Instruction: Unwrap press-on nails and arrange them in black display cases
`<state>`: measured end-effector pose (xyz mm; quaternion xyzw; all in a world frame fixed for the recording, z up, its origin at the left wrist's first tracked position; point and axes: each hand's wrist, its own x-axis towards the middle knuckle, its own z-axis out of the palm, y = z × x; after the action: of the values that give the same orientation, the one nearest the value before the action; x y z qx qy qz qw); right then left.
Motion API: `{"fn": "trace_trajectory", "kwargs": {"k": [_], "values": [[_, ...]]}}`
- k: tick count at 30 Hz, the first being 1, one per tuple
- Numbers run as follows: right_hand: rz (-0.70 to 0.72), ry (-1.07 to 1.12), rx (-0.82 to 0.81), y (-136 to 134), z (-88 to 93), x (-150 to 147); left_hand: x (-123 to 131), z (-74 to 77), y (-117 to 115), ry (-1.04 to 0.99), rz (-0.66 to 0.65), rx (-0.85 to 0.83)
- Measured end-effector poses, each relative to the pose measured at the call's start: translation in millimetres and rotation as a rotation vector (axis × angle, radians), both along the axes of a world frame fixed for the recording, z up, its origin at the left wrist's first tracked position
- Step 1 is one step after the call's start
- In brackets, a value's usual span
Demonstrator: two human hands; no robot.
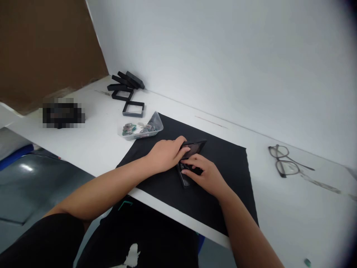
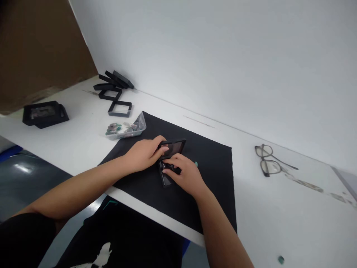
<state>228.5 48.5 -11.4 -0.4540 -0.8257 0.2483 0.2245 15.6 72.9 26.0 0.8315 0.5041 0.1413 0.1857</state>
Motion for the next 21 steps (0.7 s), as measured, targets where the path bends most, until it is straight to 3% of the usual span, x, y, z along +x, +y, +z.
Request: {"fn": "trace_trajectory", "kwargs": {"k": [5, 10, 12, 14, 16, 19, 21], "values": [[-0.013, 0.012, -0.002, -2, 1.0, 0, -11, 7.9, -1, -0.162, -0.007, 0.145], [-0.029, -0.005, -0.001, -3, -0.3, -1, -65, 40.8, 21, -0.354, 0.141, 0.311], [-0.034, -0.024, -0.005, -4, 0.4, -1, -94, 55.3, 41, -0.263, 0.194, 0.31], [-0.034, -0.048, -0.007, -4, 2.5, -3, -117, 61.8, 62, -0.039, 0.213, 0.285], [-0.027, -0.075, -0.003, -5, 5.7, -4, -127, 57.4, 78, 0.177, 0.164, 0.151], [-0.017, -0.106, 0.009, -8, 9.3, -6, -122, 37.3, 86, 0.287, 0.08, -0.071], [-0.013, -0.119, 0.012, -10, 9.5, -6, -116, 24.2, 85, 0.308, 0.056, -0.109]]}}
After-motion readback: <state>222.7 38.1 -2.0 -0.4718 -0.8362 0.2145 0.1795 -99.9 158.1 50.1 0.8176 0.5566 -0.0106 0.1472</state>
